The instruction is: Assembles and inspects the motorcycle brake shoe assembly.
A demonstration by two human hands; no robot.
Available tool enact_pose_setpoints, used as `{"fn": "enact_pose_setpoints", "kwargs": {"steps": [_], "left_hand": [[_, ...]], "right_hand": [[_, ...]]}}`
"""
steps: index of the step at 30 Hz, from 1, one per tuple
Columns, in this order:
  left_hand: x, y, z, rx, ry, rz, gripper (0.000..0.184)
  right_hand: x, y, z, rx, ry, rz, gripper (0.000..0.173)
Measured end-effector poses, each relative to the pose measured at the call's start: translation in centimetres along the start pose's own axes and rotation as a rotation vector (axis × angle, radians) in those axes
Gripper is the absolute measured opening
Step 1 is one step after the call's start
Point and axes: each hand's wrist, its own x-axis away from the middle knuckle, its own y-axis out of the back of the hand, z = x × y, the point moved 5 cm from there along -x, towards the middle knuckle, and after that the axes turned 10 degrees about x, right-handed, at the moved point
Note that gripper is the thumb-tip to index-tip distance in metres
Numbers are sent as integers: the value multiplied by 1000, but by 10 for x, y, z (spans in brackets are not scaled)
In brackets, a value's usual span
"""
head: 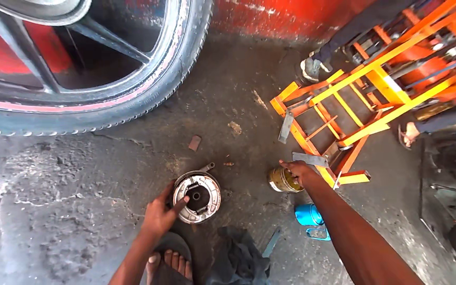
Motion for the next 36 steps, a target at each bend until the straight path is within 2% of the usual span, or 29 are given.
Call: {"fn": "enact_pose_setpoints", "kwargs": {"steps": [6, 9, 11, 13, 15, 17, 18, 20, 21, 23, 26, 32, 36], "left_hand": [[0, 0, -1, -15, -9, 1, 70], [1, 1, -1, -37, -2, -5, 70], [0, 1, -3, -53, 3, -4, 70], [1, 1, -4, -66, 4, -3, 70], [2, 1, -6, -74, 14, -2, 71], [2, 2, -6, -79, 26, -10, 70], [2, 2, -6, -77, 33, -11, 70], [2, 1, -5, -64, 33, -8, 70], [1, 0, -5, -60, 24, -6, 70], [0, 0, -4, -63, 2, -5, 70], [2, 1, -6, -91, 1, 4, 72], [2, 1, -7, -81, 18, 15, 73], [2, 1, -7, -78, 13, 11, 72]], "right_hand": [[2, 3, 3, 108, 93, -159, 63], [34, 7, 4, -155, 74, -189, 68], [62, -2, 11, -454, 117, -17, 68], [94, -19, 19, -534, 324, 207, 72], [133, -39, 29, -339, 630, 297, 69], [171, -65, 43, 13, 964, 279, 59], [190, -80, 50, 206, 1109, 262, 59], [223, -108, 61, 471, 1339, 141, 67], [235, -119, 65, 554, 1421, 12, 68], [246, -135, 73, 719, 1497, -188, 72], [242, -152, 84, 810, 1532, -344, 82], [232, -169, 89, 892, 1478, -381, 97], [235, -165, 86, 843, 1565, -359, 79]]}}
